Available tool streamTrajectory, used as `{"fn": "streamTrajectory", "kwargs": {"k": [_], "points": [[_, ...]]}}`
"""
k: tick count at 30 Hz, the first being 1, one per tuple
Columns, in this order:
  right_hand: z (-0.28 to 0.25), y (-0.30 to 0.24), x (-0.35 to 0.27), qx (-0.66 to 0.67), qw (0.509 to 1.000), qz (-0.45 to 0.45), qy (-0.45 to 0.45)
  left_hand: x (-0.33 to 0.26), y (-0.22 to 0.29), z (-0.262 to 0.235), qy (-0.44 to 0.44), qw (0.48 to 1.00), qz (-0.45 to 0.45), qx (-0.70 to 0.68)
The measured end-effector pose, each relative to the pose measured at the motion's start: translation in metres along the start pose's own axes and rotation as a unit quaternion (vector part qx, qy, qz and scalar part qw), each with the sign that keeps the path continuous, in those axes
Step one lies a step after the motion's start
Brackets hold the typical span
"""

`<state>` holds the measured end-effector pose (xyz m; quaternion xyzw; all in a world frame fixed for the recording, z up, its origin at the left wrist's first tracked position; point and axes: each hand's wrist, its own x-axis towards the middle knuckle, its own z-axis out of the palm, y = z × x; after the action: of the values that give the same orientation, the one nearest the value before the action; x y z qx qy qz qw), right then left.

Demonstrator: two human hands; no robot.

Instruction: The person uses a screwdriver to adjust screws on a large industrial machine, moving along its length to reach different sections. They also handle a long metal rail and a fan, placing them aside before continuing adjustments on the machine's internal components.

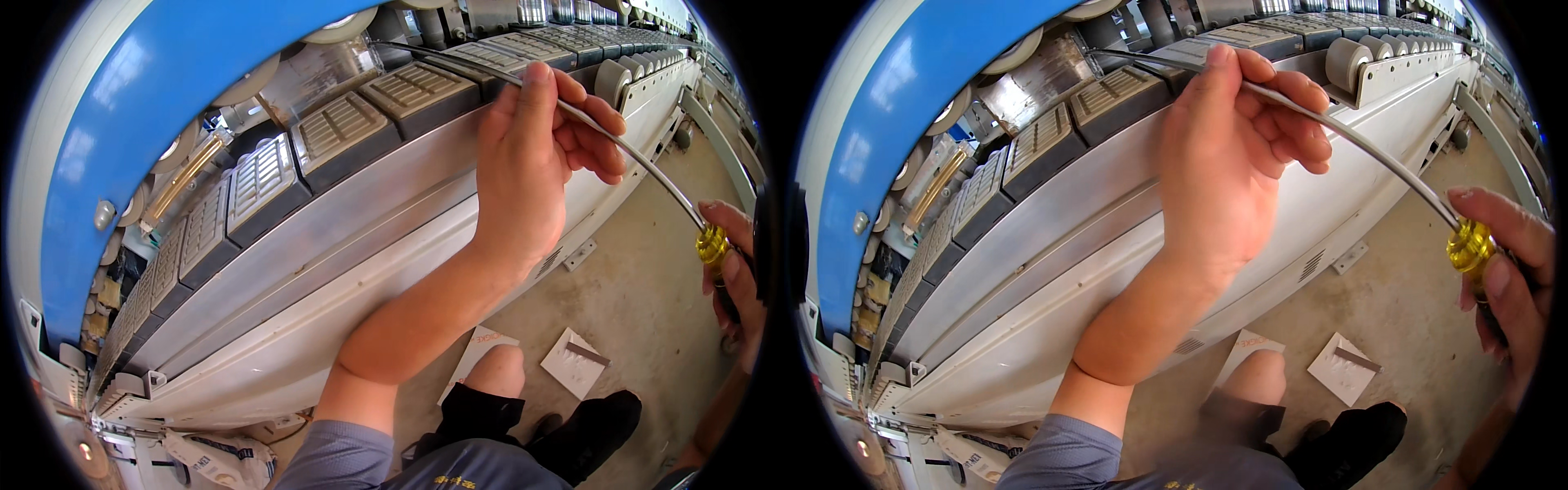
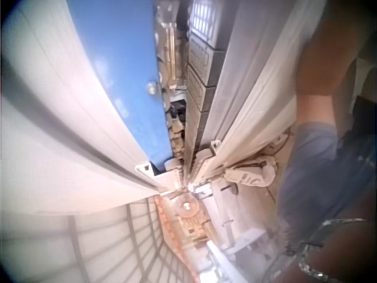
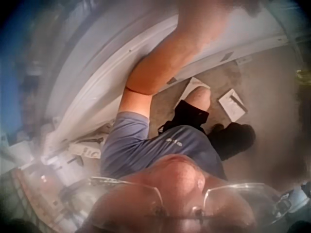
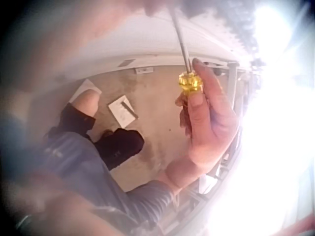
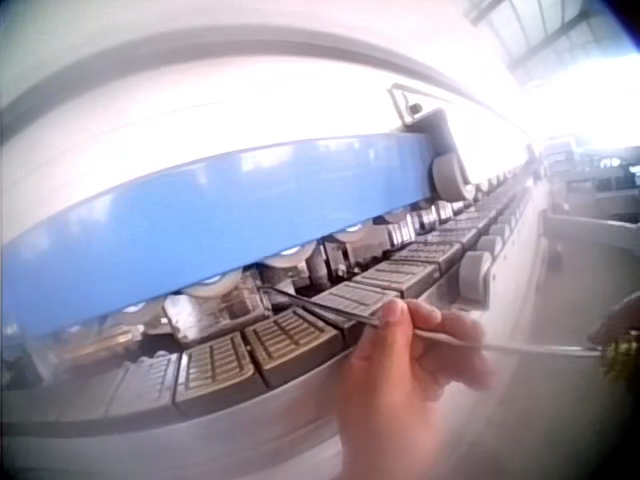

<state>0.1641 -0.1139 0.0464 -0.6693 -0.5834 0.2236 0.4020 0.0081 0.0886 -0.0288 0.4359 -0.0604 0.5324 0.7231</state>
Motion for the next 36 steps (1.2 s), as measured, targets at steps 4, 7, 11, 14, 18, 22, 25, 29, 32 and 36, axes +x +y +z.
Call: {"fn": "streamTrajectory", "kwargs": {"k": [4,7,11,14,18,22,25,29,32,36], "points": [[0.004,0.014,0.001,0.036,0.998,-0.047,0.003,0.004,0.005,0.001,-0.015,1.000,0.015,0.013],[0.005,0.021,0.005,0.040,0.997,-0.064,-0.002,0.006,0.002,-0.001,-0.018,0.999,0.015,0.024],[0.001,0.011,0.003,-0.012,0.998,-0.064,-0.003,-0.004,0.013,0.004,0.000,0.999,0.020,0.034],[0.002,0.017,0.001,0.001,0.998,-0.057,0.012,0.002,0.001,0.001,-0.009,1.000,0.006,0.017],[0.010,0.019,0.000,0.033,0.998,-0.052,0.014,0.003,0.003,-0.003,-0.014,1.000,0.007,0.027],[0.002,0.018,0.004,0.008,0.999,-0.049,-0.008,0.001,0.003,-0.001,-0.006,1.000,0.000,0.017],[0.007,0.022,0.001,0.039,0.998,-0.044,0.002,0.001,0.002,-0.002,-0.009,1.000,0.007,0.019],[0.001,0.020,0.004,0.003,0.998,-0.070,-0.002,0.001,0.000,0.002,-0.002,1.000,0.011,0.019],[-0.002,0.019,0.006,0.007,0.997,-0.070,-0.008,0.000,0.002,0.002,0.004,1.000,0.006,0.015],[0.005,0.015,-0.007,-0.117,0.993,-0.002,0.017,0.000,0.002,-0.001,-0.006,1.000,0.007,0.022]]}}
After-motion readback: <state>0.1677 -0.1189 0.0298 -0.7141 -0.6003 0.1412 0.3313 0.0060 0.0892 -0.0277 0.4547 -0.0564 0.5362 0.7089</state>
